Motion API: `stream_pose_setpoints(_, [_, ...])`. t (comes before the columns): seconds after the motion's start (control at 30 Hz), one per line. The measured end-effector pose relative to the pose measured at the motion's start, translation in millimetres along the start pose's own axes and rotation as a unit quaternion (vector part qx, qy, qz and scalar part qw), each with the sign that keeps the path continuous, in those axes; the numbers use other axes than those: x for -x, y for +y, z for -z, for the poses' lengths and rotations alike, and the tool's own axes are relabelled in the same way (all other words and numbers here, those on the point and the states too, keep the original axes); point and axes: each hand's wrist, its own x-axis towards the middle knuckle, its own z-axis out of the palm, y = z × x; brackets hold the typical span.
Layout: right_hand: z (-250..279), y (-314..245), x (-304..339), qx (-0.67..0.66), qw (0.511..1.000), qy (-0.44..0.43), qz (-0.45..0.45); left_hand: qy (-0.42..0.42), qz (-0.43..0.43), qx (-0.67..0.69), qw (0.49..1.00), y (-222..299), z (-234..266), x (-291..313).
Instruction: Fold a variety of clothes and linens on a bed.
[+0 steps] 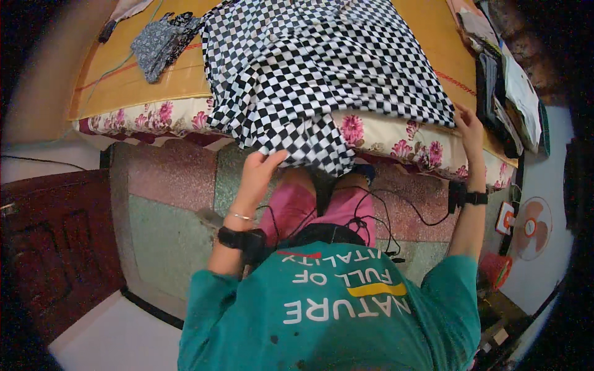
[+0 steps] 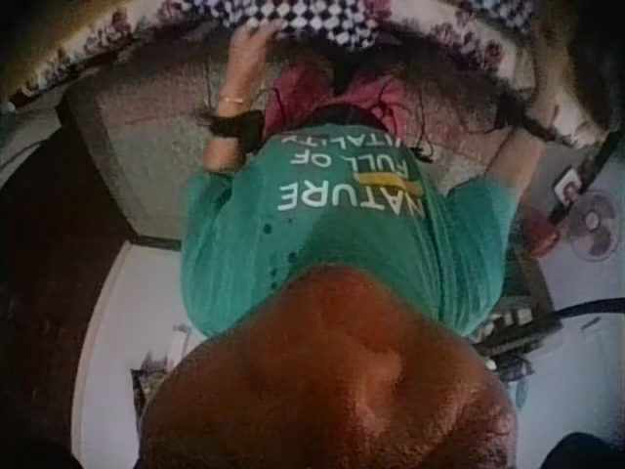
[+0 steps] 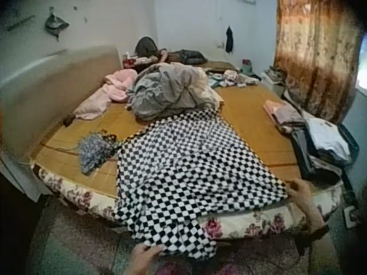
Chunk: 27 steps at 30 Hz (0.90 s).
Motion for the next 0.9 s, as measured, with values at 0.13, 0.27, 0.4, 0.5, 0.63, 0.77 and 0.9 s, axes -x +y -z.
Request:
stream_pose_setpoints(0.13, [19,16,40,0.142,0.989,0.014,0.023,-0.035,-0.034,-0.137,0.989,26,28,18])
stream_pose_setpoints(0.27, [18,18,64,0.15,0.989,-0.013,0.007,-0.106,-0.007,-0.21,0.972,35,31,25])
stream_pose_setpoints(0.4, [17,24,71,0.188,0.981,0.018,0.046,-0.113,-0.04,-0.217,0.969,24,39,8])
stream_pose_setpoints(0.5, [13,26,67,0.21,0.977,0.008,0.026,0.057,-0.122,-0.172,0.976,28,46,-3])
stream_pose_setpoints(0.63, [5,24,57,0.208,0.978,0.003,0.004,0.201,-0.207,-0.159,0.944,38,62,-17])
stream_pose_setpoints(0.77, [-5,0,47,0.199,0.976,0.044,0.078,0.216,-0.187,-0.151,0.947,39,81,-32])
stream_pose_setpoints(0.9, [-2,2,47,0.136,0.99,0.023,0.031,0.216,-0.171,-0.221,0.936,47,80,-38])
